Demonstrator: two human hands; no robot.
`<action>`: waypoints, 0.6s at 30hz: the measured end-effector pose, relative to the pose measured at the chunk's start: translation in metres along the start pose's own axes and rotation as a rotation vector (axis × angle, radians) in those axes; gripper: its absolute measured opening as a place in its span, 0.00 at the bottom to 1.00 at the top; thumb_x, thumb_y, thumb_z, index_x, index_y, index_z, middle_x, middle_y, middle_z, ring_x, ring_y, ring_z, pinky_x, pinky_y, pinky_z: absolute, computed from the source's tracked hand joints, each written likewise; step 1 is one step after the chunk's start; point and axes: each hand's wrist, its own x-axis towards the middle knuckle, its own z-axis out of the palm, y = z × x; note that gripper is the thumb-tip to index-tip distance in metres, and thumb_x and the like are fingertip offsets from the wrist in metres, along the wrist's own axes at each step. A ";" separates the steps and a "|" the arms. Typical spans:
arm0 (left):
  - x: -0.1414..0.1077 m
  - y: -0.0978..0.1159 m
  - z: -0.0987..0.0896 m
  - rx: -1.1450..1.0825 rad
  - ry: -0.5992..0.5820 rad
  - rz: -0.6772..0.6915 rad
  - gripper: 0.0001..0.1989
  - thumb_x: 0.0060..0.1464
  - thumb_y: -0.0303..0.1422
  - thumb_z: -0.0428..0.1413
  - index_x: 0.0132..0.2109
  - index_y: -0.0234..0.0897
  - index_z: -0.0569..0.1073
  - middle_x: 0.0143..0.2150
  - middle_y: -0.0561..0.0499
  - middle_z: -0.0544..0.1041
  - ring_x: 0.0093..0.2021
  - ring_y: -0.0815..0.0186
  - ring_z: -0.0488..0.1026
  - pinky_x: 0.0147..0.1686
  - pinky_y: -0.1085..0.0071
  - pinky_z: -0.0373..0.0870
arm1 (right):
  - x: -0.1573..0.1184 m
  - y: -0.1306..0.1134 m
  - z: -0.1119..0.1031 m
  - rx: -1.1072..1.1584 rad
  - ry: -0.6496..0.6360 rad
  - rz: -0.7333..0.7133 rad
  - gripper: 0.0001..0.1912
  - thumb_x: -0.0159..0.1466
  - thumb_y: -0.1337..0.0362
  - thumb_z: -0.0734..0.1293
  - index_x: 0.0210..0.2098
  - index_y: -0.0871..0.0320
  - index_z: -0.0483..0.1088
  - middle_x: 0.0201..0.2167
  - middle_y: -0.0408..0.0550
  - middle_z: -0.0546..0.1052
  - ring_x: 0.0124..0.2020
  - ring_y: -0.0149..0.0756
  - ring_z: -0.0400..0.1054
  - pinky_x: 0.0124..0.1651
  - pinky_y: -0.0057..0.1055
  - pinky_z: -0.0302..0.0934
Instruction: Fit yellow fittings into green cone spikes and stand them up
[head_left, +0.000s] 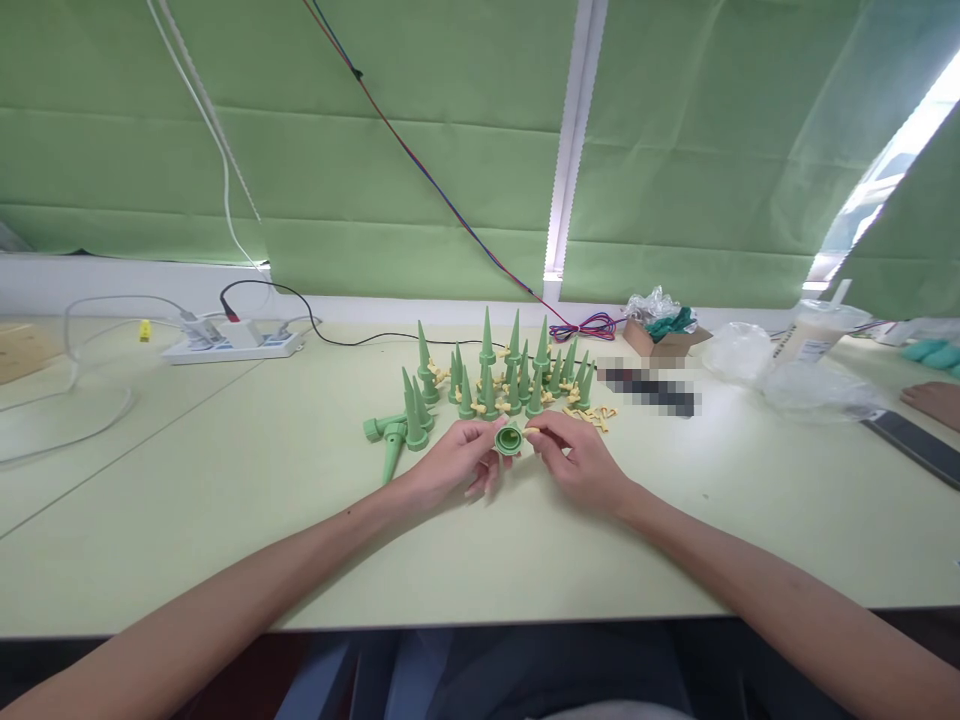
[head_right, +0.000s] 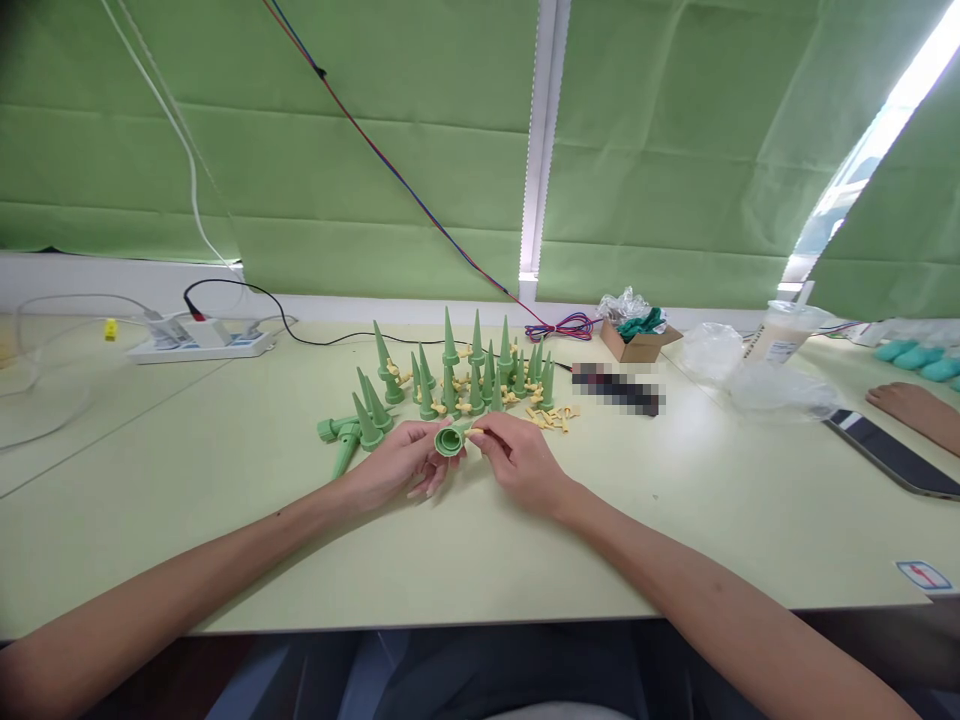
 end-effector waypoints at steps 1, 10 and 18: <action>0.000 -0.001 -0.001 -0.006 -0.006 -0.004 0.26 0.60 0.52 0.51 0.30 0.32 0.71 0.19 0.53 0.68 0.16 0.73 0.64 0.12 0.78 0.54 | 0.000 0.000 0.000 0.000 -0.003 0.005 0.13 0.71 0.61 0.58 0.33 0.57 0.69 0.27 0.46 0.71 0.28 0.34 0.62 0.31 0.30 0.54; 0.000 -0.007 -0.005 0.115 0.005 0.036 0.23 0.62 0.50 0.50 0.31 0.34 0.68 0.17 0.55 0.68 0.14 0.76 0.58 0.16 0.77 0.53 | -0.001 0.003 0.001 0.020 -0.044 0.078 0.13 0.70 0.62 0.59 0.30 0.57 0.67 0.22 0.41 0.64 0.24 0.30 0.55 0.28 0.28 0.49; -0.007 -0.001 -0.001 0.365 0.123 0.145 0.18 0.61 0.46 0.53 0.31 0.36 0.67 0.17 0.58 0.63 0.18 0.74 0.57 0.20 0.76 0.55 | -0.002 0.002 0.001 0.051 -0.111 0.141 0.14 0.70 0.61 0.58 0.27 0.57 0.60 0.19 0.37 0.57 0.22 0.29 0.50 0.27 0.28 0.45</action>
